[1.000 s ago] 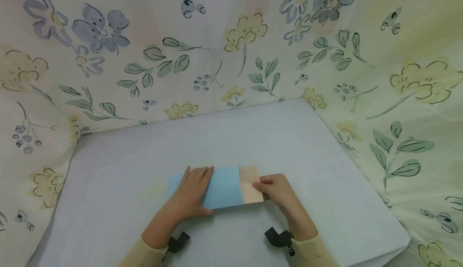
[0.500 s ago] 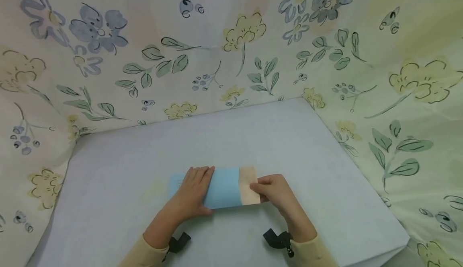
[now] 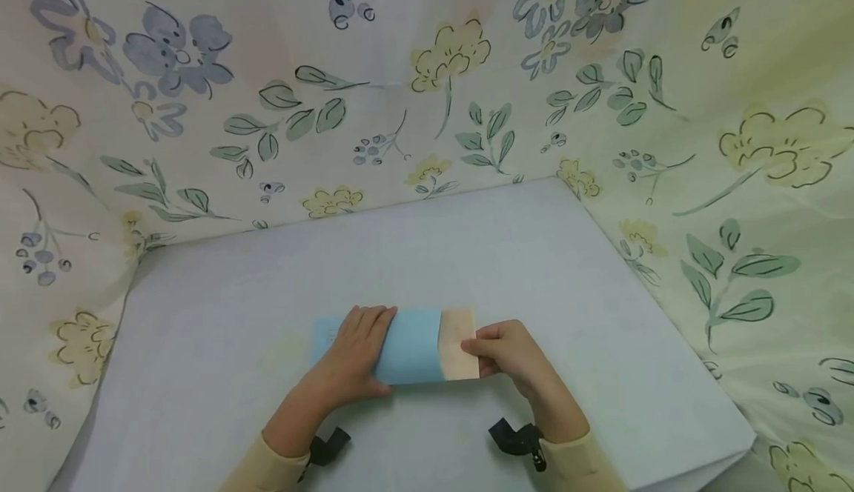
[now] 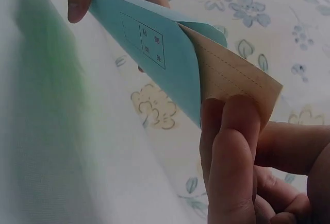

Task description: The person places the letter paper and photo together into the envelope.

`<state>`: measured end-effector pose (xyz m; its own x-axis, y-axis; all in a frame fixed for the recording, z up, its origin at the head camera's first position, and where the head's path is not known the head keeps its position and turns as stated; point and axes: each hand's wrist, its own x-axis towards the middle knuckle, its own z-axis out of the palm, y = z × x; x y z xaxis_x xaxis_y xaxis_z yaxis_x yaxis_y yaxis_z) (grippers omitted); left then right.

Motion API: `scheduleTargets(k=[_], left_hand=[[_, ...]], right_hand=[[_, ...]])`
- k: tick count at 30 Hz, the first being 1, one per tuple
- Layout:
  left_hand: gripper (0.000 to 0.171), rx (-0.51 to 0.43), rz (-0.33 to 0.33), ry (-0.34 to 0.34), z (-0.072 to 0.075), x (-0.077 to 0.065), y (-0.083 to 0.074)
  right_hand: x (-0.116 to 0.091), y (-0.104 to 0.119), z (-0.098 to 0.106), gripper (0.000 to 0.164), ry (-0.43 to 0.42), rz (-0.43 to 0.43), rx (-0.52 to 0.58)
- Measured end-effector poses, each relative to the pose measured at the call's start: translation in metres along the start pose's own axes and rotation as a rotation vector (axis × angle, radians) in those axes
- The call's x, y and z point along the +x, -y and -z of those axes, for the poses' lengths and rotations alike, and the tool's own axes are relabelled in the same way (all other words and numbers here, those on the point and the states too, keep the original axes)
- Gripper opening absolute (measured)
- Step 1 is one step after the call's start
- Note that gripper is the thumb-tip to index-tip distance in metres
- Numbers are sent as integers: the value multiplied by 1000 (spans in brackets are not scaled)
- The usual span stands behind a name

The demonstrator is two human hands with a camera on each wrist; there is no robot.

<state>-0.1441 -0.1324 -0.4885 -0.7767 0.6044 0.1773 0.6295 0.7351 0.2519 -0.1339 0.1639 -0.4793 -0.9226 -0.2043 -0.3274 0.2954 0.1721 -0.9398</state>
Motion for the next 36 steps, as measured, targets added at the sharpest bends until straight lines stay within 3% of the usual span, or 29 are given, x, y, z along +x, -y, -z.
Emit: scheduleTargets(k=[6, 16, 23, 30, 36], left_hand=[[127, -12, -21, -5, 1, 1, 1], [126, -17, 16, 13, -1, 0, 4], [123, -27, -11, 14, -1, 2, 3], [124, -13, -40, 8, -2, 4, -1], [126, 34, -54, 9, -5, 6, -5]], right_hand=[[-1, 1, 4, 25, 52, 35, 48], [-5, 7, 20, 27, 33, 63, 27], [-5, 7, 18, 27, 55, 75, 20], [-6, 11, 5, 25, 90, 76, -29], [-7, 15, -5, 18, 67, 107, -171]])
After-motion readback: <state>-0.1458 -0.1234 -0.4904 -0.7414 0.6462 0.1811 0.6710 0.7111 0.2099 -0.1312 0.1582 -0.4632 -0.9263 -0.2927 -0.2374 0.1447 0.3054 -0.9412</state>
